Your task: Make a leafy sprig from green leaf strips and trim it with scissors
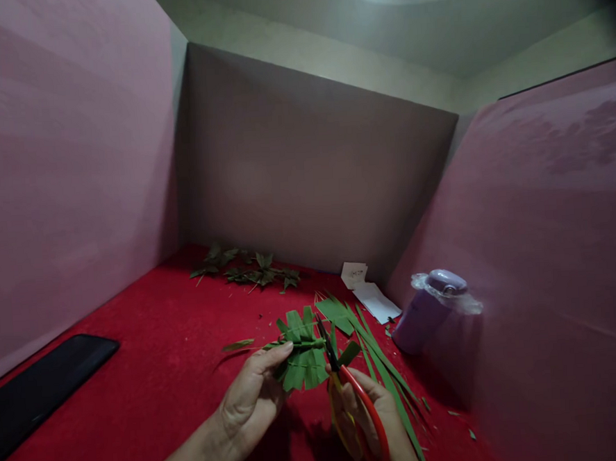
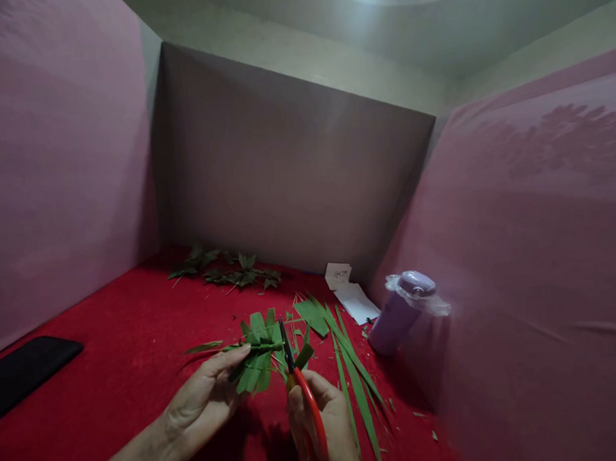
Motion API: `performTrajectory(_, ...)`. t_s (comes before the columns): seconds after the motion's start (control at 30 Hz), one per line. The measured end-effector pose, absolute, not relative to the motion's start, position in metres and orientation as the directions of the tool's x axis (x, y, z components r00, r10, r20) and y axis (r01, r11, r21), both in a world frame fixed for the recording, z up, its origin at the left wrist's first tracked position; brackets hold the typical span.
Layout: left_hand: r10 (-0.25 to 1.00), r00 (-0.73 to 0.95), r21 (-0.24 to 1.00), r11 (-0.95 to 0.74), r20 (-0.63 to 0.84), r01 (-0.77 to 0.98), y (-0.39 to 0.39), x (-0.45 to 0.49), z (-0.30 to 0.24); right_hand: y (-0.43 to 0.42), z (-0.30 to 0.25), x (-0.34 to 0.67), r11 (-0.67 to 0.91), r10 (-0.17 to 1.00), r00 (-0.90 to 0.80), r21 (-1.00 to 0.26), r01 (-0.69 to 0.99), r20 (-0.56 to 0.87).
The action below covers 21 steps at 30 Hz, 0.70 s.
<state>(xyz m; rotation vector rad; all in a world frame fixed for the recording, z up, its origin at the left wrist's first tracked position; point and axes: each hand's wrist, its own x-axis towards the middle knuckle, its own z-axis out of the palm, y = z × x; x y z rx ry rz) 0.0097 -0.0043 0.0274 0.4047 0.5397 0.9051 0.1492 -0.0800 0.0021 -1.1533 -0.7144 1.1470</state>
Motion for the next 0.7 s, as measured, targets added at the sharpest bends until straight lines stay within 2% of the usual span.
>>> performTrajectory(0.2, 0.816, 0.514, 0.538, 0.567, -0.263, -0.624, -0.004, 0.009, 0.029, -0.08, 0.0, 0.149, -0.015, 0.945, 0.306, -0.953, -0.302, -0.112)
performTrajectory(0.4, 0.826, 0.507, 0.552, 0.55, -0.248, -0.627, -0.001, 0.009, 0.023, -0.077, -0.019, 0.155, -0.018, 0.953, 0.273, -0.927, -0.376, -0.129)
performTrajectory(0.5, 0.836, 0.51, 0.569, 0.524, -0.202, -0.634, 0.001, 0.008, 0.022, -0.075, -0.017, 0.163, 0.012, 0.945, 0.312, -0.947, -0.321, -0.094)
performTrajectory(0.6, 0.846, 0.517, 0.617, 0.478, -0.132, -0.625, 0.003, 0.007, 0.022, -0.073, -0.008, 0.179, -0.016, 0.91, 0.41, -0.994, -0.109, -0.06)
performTrajectory(0.67, 0.853, 0.511, 0.654, 0.447, -0.106, -0.61, 0.004, 0.006, 0.022, -0.071, -0.001, 0.192, -0.031, 0.893, 0.447, -0.986, 0.162, 0.046)
performTrajectory(0.7, 0.859, 0.502, 0.667, 0.433, -0.101, -0.606, 0.005, 0.005, 0.021, -0.069, 0.002, 0.199, -0.029, 0.873, 0.464, -0.936, 0.351, 0.147)
